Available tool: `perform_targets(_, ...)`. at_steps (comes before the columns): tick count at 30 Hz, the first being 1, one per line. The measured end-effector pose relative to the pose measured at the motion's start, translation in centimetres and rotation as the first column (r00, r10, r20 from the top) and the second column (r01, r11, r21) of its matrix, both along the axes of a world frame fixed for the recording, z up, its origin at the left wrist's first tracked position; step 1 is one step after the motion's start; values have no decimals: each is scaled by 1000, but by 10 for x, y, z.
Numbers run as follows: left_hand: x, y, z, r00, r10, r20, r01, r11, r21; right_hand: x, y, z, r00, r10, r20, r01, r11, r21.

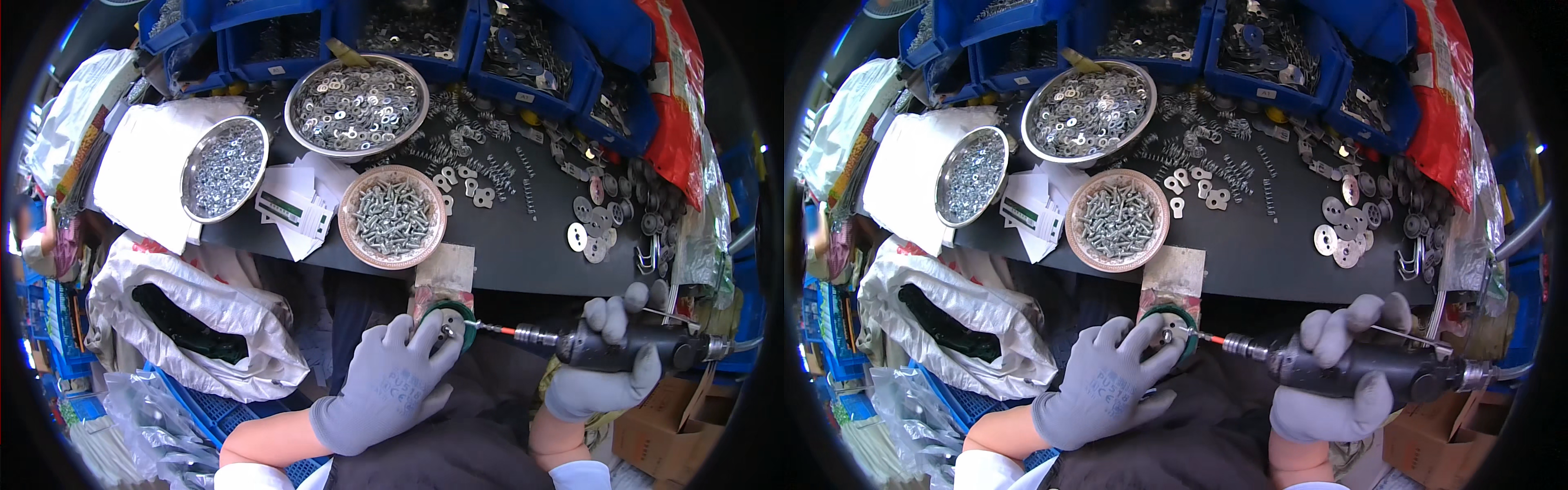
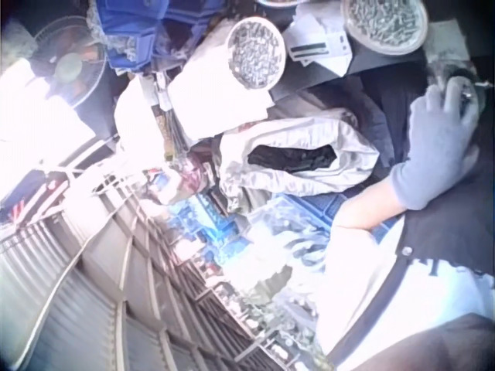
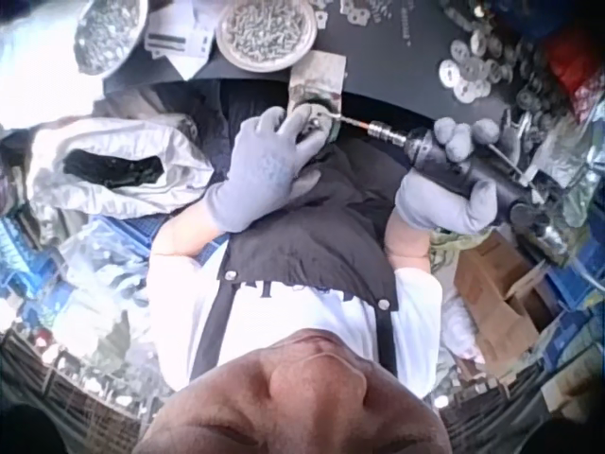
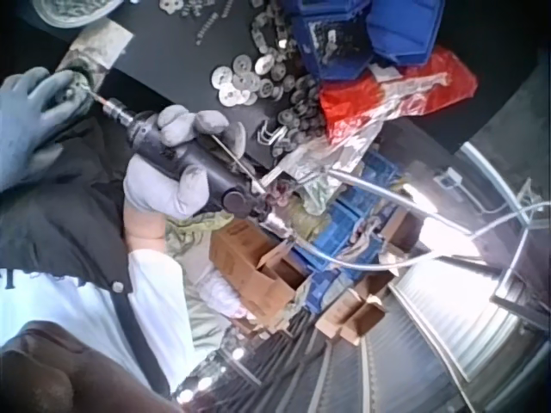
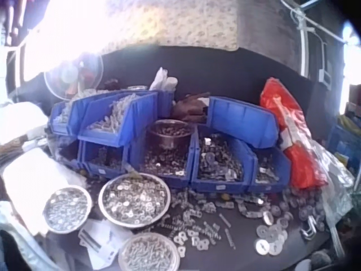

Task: The person assembles small metal hardware components using an assembly jig, a grease dispenser, and an electric screwdriver. The components include metal washers, springs, metal discs, and plastic caps, which are combined into hardware assemblies.

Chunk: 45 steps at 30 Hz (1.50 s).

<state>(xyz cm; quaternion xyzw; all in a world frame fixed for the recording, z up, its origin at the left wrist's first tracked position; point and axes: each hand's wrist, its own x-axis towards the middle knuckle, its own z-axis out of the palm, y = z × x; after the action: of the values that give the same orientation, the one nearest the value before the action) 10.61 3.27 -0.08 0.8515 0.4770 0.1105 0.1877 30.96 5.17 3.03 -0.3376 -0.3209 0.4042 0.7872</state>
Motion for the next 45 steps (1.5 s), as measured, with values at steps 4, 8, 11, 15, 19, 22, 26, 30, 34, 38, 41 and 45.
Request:
perform_targets(4,-2,4,-6,997,-55,-53,54,998,-21,-3,1,-12,993,88,74,-84,994,-64)
perform_targets(8,-2,4,-11,998,-55,-30,54,998,-17,-13,4,-11,986,75,148,-60,993,-103)
perform_targets(11,-3,3,-15,999,-51,-17,51,999,1,-18,4,-11,979,110,171,-90,989,-120)
perform_targets(15,-3,4,-17,999,-48,-13,49,999,24,-30,3,-3,957,163,242,-130,981,-147)
perform_targets(19,-4,4,-21,999,-52,-13,53,998,39,-49,-2,16,916,275,293,-196,942,-273)
perform_targets(22,-3,2,-26,999,-36,-2,36,999,27,-67,5,16,876,329,353,-224,925,-308)
perform_targets(26,-7,0,-31,999,-38,7,38,998,53,-75,10,14,831,392,396,-279,908,-313)
perform_targets(30,-12,2,-30,997,-79,10,77,993,91,-68,12,7,785,493,374,-400,866,-300)
perform_targets(34,-16,2,-26,993,-118,15,116,989,95,-67,9,3,780,470,413,-359,877,-320)
perform_targets(38,-20,5,-21,986,-120,114,112,991,75,-57,25,5,607,484,631,-444,864,-236)
perform_targets(41,-33,33,-37,937,-91,336,54,992,118,-56,8,18,855,336,395,-341,938,-60)
perform_targets(45,-31,87,-23,901,182,394,-310,906,289,-44,-4,29,894,292,339,-312,950,5)
